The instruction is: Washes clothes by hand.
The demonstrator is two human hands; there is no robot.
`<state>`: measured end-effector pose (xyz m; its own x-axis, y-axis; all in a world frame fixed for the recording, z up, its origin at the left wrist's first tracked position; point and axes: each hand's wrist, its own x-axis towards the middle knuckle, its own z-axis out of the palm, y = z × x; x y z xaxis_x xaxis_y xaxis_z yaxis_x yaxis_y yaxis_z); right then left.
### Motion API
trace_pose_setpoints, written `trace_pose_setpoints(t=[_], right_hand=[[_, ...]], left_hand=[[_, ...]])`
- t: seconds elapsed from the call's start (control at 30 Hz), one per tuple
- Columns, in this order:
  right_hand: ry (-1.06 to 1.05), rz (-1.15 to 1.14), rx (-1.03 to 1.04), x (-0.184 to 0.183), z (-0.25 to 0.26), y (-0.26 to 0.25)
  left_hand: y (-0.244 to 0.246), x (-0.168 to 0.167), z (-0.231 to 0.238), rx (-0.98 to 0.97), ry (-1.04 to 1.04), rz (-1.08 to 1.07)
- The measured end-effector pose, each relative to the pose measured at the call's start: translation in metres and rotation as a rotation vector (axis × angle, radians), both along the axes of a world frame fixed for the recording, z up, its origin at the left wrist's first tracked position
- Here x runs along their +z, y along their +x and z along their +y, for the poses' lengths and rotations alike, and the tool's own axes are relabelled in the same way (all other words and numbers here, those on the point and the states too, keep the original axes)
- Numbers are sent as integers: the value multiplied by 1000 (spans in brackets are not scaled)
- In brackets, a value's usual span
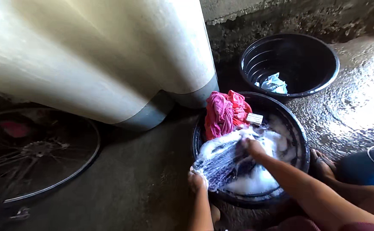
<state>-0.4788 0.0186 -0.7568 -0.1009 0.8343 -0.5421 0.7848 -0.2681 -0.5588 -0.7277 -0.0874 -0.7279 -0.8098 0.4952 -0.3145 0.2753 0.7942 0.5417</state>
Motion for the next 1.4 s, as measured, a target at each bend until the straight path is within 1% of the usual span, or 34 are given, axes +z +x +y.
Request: trace_pose_setpoints(t=[0.07,0.1,0.13,0.17,0.23,0.27,0.3,0.33,0.37,0.4,0.43,0.5,0.53,0.57,0.6,0.63,0.67,0.73,0.77,0.8,0.83,0.87,0.9,0.97,1.03,1.07,1.13,1.17,1.2,1.23,1.3,1.33,1.37,1.4], right_hand=[[40,-89,-145,4,14,31],[53,-91,-147,15,17,30],[59,-46,-90,30,15,16],[61,32,10,45,7,-10],[58,212,285,73,-19,-80],[52,285,402,78,-33,-111],[36,325,481,76,-43,-135],[21,339,521,69,-48,-148],[6,326,530,58,-45,-149],[-15,282,498,45,-37,-136],[-27,219,410,29,-24,-112],[1,82,171,-1,7,-51],[49,20,60,-8,21,-25],[89,-32,-48,-9,31,-4],[95,-70,-117,-1,37,7],[90,-82,-127,13,39,6],[80,-54,-71,31,34,-8],[53,105,180,65,6,-64],[55,204,316,76,-11,-97],[53,282,430,80,-26,-126],[40,330,506,76,-38,-147],[17,344,532,66,-45,-157],[-15,328,527,55,-46,-156],[-62,189,463,29,-32,-118],[-42,36,286,3,-7,-62],[-18,-25,185,-3,6,-36],[26,-122,27,3,17,-4],[34,-136,-9,13,19,-3],[42,-104,2,26,14,-14],[38,-31,76,42,4,-33],[49,177,334,70,-27,-89],[57,267,458,76,-42,-114],[51,331,548,74,-54,-132],[35,359,591,67,-62,-142]], left_hand=[[-1,-2,0,16,6,10],[-1,-1,2,14,4,16],[0,0,3,6,7,15],[0,0,4,-1,16,12],[-3,-5,1,-4,119,-22],[-3,-10,-3,-17,201,-47],[-4,-14,-5,-47,227,-47],[-6,-17,-5,-25,263,-68],[-7,-16,-3,12,283,-83],[-7,-10,-1,19,217,-73],[-6,-5,1,9,129,-59],[-6,-1,1,4,45,-46],[-7,1,2,1,34,-40],[-7,2,4,2,27,-28],[-6,2,5,4,26,-16],[-5,2,6,1,24,-6],[-5,1,6,-4,11,5],[-6,-3,4,-25,-9,23],[-7,-5,3,-47,3,16],[-8,-7,1,-66,41,-5],[-8,-10,-1,-90,59,-14],[-9,-15,-2,-60,142,-44],[-10,-16,-1,-15,224,-74],[-8,-10,3,23,154,-60],[-8,-7,4,27,77,-31],[-7,-7,6,18,58,-16],[-5,-2,5,-18,8,8],[-4,1,6,-33,-14,19],[-4,3,6,-41,-21,26],[-4,3,6,-41,-19,27],[-6,-3,3,-40,-1,23],[-7,-10,0,-38,35,9],[-8,-17,-4,-50,41,-5],[-9,-19,-7,-51,69,-32]])
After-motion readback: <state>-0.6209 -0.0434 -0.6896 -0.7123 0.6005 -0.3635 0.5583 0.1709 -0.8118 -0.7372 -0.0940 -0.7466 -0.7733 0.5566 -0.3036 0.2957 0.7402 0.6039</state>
